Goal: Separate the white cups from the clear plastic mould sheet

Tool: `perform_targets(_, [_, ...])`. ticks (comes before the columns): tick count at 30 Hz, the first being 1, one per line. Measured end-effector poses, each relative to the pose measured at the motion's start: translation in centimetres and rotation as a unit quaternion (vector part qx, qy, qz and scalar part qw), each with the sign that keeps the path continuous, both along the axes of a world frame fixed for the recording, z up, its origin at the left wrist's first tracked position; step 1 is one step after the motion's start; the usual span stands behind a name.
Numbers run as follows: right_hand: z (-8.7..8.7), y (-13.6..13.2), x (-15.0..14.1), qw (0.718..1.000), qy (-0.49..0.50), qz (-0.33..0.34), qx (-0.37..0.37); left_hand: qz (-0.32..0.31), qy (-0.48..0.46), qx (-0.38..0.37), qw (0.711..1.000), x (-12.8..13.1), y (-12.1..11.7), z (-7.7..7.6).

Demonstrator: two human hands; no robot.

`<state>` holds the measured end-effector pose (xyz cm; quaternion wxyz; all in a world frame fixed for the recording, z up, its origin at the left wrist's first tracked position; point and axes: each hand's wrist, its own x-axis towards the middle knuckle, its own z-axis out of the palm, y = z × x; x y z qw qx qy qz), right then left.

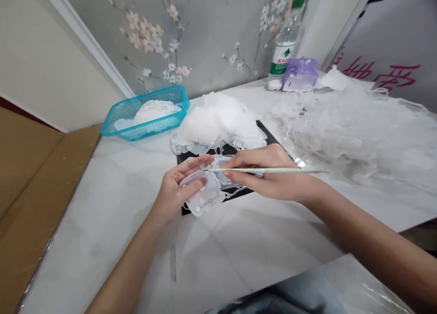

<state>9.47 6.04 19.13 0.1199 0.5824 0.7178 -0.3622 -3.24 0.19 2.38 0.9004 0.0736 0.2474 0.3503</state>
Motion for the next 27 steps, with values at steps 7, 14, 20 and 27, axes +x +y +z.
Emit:
perform_targets(7, [0.0, 0.1, 0.0, 1.0, 0.003, 0.011, 0.007, -0.004, -0.008, 0.017, 1.0, -0.1, 0.1, 0.1])
perform_targets(14, [-0.5, -0.8, 0.0, 0.987, -0.024, 0.158, 0.024, -0.01, 0.024, 0.062, 0.998, 0.1, 0.1, 0.1])
perform_targets(20, [-1.7, -0.7, -0.6, 0.924, -0.153, 0.337, -0.092, -0.018, 0.059, 0.159, 0.985, -0.5, 0.2, 0.9])
perform_targets(27, [-1.8, -0.3, 1.5, 0.984, -0.079, 0.157, -0.006, 0.017, 0.014, 0.128, 0.992, -1.2, 0.4, 0.9])
